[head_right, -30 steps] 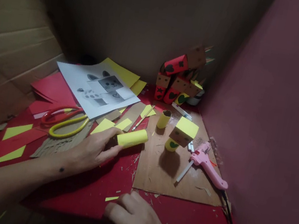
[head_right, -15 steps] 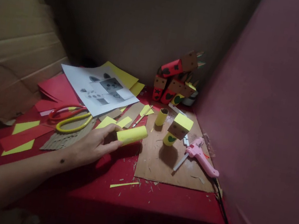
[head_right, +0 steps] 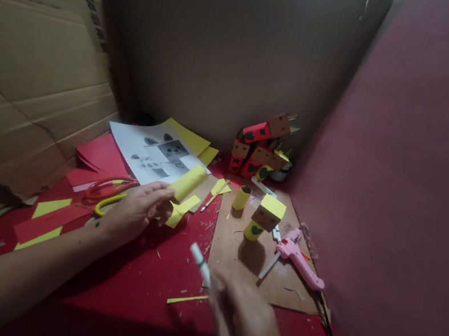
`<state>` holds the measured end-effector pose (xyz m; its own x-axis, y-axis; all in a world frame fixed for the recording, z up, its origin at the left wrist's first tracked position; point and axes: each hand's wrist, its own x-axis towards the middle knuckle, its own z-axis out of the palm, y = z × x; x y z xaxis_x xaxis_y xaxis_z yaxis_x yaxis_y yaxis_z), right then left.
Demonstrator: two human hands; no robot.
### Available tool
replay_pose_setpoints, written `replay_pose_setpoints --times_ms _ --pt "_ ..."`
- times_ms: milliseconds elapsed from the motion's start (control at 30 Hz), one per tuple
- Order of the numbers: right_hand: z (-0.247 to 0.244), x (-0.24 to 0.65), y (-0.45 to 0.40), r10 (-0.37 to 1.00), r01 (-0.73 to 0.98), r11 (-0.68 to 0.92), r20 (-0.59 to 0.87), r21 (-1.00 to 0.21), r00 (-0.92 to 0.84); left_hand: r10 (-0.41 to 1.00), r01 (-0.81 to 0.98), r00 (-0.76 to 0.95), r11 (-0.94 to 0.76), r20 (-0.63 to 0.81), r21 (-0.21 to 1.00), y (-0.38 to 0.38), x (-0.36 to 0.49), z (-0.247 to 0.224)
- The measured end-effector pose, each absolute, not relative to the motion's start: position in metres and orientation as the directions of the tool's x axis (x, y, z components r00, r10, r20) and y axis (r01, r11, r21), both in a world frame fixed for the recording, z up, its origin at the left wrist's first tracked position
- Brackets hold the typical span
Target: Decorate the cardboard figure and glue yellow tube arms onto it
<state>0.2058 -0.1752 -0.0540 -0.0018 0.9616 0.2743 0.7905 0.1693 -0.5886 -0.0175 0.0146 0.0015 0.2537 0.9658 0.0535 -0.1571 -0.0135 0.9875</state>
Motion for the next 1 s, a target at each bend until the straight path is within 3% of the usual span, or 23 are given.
replay_pose_setpoints --times_ms 67,133,267,433,600,800,1000 --pt "-0.005 0.188 -0.117 0.984 0.846 0.012 0.155 -0.532 0.084 0.978 -0.258 0.194 -0.027 0.08 0.966 0.02 -0.02 0.004" --pt "0.021 0.172 -0.064 0.975 0.868 -0.103 0.125 -0.485 0.185 0.984 -0.322 0.159 -0.024 0.079 0.947 0.025 -0.023 0.005" --pt "0.009 0.158 0.001 0.961 0.835 -0.17 0.101 -0.524 0.258 0.984 -0.373 0.175 0.039 0.029 0.927 0.029 -0.029 0.003" --pt "-0.014 0.163 0.011 0.969 0.68 -0.03 0.145 -0.733 0.198 0.958 -0.376 0.285 0.12 -0.008 0.919 0.024 -0.032 0.003" --pt "0.001 0.164 -0.009 0.973 0.281 0.202 0.224 -0.938 0.047 0.897 -0.351 0.442 0.192 -0.019 0.916 0.012 -0.025 0.003" --pt "0.007 0.163 -0.017 0.975 -0.076 0.219 0.221 -0.973 -0.026 0.804 -0.228 0.594 0.199 -0.026 0.953 0.002 -0.015 0.005" --pt "0.002 0.168 -0.018 0.976 -0.135 0.215 0.218 -0.967 -0.014 0.898 -0.027 0.417 -0.139 0.138 0.99 0.009 -0.014 0.03"
